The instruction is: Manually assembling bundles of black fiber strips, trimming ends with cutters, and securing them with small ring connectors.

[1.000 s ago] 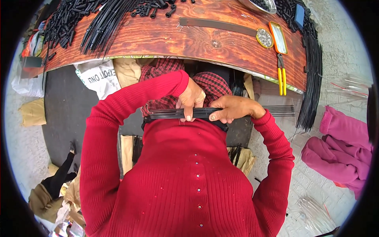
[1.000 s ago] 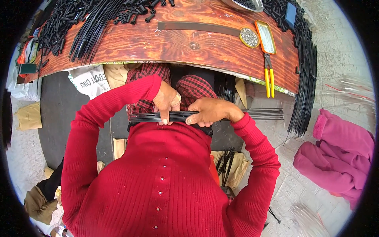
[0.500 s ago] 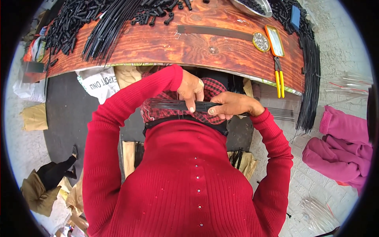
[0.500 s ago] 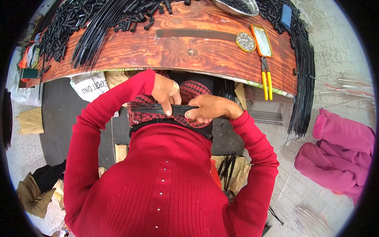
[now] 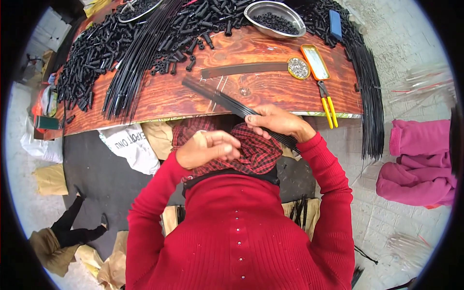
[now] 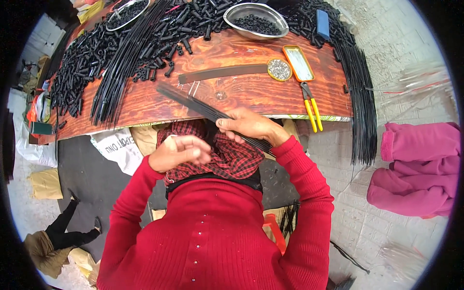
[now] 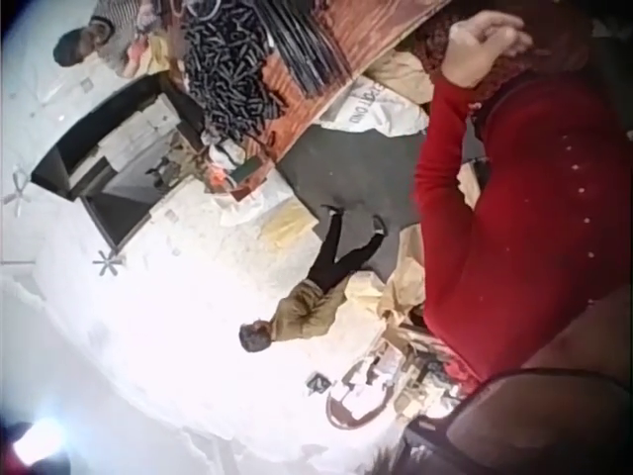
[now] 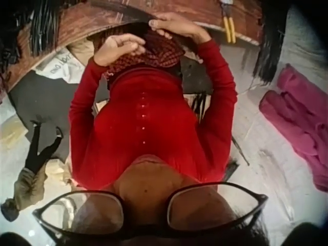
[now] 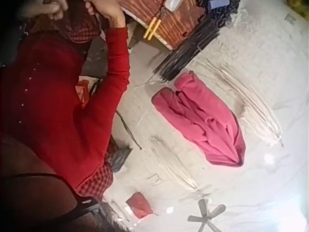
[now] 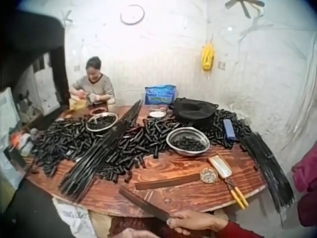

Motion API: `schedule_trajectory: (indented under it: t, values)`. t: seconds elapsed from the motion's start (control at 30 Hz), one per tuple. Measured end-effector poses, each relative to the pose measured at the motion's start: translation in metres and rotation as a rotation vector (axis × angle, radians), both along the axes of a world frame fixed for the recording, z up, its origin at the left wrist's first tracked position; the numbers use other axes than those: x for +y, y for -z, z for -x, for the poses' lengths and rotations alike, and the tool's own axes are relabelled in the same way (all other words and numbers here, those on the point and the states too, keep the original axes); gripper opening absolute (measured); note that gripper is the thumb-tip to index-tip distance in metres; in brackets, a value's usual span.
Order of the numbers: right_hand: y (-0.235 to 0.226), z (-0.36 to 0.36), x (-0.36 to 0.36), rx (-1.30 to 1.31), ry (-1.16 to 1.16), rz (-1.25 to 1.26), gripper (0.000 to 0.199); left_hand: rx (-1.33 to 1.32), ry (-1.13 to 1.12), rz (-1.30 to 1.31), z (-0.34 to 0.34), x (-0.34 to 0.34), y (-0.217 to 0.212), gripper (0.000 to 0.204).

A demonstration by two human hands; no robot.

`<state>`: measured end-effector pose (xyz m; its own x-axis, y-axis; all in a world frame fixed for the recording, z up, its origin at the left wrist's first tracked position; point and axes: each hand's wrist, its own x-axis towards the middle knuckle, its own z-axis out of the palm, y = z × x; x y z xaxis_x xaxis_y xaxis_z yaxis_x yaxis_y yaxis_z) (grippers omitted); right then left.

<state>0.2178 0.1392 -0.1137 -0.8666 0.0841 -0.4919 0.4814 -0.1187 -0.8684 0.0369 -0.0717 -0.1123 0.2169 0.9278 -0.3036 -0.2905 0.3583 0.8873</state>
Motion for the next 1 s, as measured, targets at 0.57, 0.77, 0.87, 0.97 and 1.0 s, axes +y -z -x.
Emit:
schedule_trajectory:
  t: [0.57, 0.77, 0.87, 0.97, 1.0]
  values:
    - [-0.054, 0.096, -0.032, 0.556, 0.362, -0.177, 0.027, -0.051, -0.842, -0.506, 0.035, 0.100, -0.090, 0.040]
    - [-0.062, 0.109, -0.039, 0.799, 0.502, -0.314, 0.028, 0.070, -0.783, -0.666, 0.036, 0.111, -0.112, 0.035]
    - [-0.045, 0.107, -0.042, 0.858, 0.557, -0.349, 0.027, 0.036, -0.691, -0.761, 0.038, 0.113, -0.095, 0.034]
    - [-0.039, 0.102, -0.048, 0.875, 0.624, -0.274, 0.026, -0.010, -0.669, -0.713, 0.031, 0.116, -0.087, 0.031]
    - [-0.042, 0.101, -0.048, 0.875, 0.650, -0.269, 0.026, -0.007, -0.673, -0.712, 0.030, 0.118, -0.089, 0.031]
